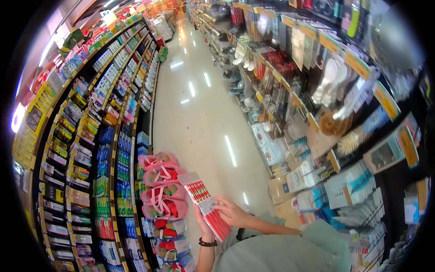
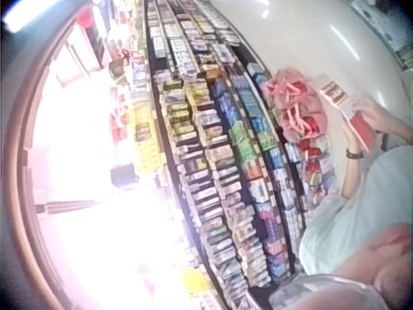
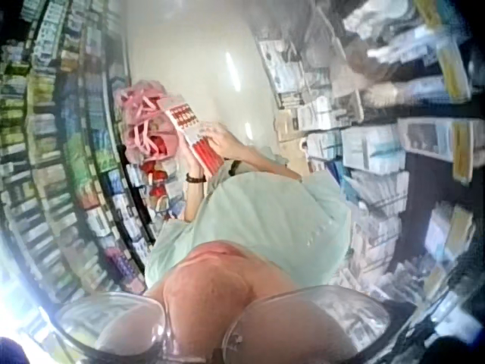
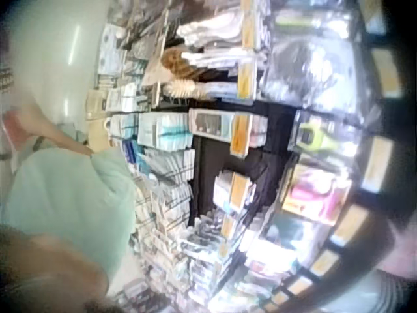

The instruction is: The person picks up a package of chopsticks from a store shelf, turns it over to look at the labeling, puts it back, and selects another package to examine.

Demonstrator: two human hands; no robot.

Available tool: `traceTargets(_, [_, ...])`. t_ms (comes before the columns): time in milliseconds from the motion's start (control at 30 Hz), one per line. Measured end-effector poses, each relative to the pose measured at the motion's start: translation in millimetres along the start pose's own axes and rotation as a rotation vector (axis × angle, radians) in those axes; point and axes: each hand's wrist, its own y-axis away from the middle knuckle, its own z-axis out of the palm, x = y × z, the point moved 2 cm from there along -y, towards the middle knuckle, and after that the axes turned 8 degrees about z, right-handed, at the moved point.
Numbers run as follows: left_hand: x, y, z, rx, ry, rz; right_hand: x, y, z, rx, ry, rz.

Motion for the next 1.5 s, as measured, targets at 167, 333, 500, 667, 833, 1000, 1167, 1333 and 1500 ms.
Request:
traceTargets(167, [-21.2,-85.8,22.1,-0.045,-0.034,-0.062,57.6,-62.5,-11.1,-0.047,-0.070,0.116])
traceTargets(333, [-50.2,-189.3,34.2,-0.074,-0.002,-0.129,109.5,-146.7,-33.8,-0.040,-0.149,0.268])
traceTargets(500, [-51.7,-303.1,82.1,-0.151,0.045,-0.265,152.9,-248.3,-64.8,-0.017,-0.076,0.302])
traceTargets(667, [-65.5,-425.4,102.4,-0.150,-0.062,-0.175,171.8,-362.7,-93.6,-0.046,-0.137,0.308])
traceTargets(833, [-42.5,-514.3,173.3,-0.159,-0.060,-0.200,192.3,-448.5,-106.1,0.228,-0.237,0.348])
traceTargets(1000, [-37.0,-584.9,222.6,-0.349,-0.157,-0.083,220.0,-520.7,-142.1,0.300,-0.159,0.208])
traceTargets(1167, [-35.5,-663.4,269.4,-0.317,-0.305,-0.071,253.7,-598.3,-172.4,0.330,-0.311,0.302])
traceTargets(1333, [-40.8,-751.0,332.7,-0.315,-0.389,0.000,310.0,-698.5,-213.1,0.431,-0.454,0.284])
traceTargets(1500, [-43.5,-848.4,372.4,-0.364,-0.335,0.018,329.3,-801.2,-253.9,0.413,-0.394,0.154])
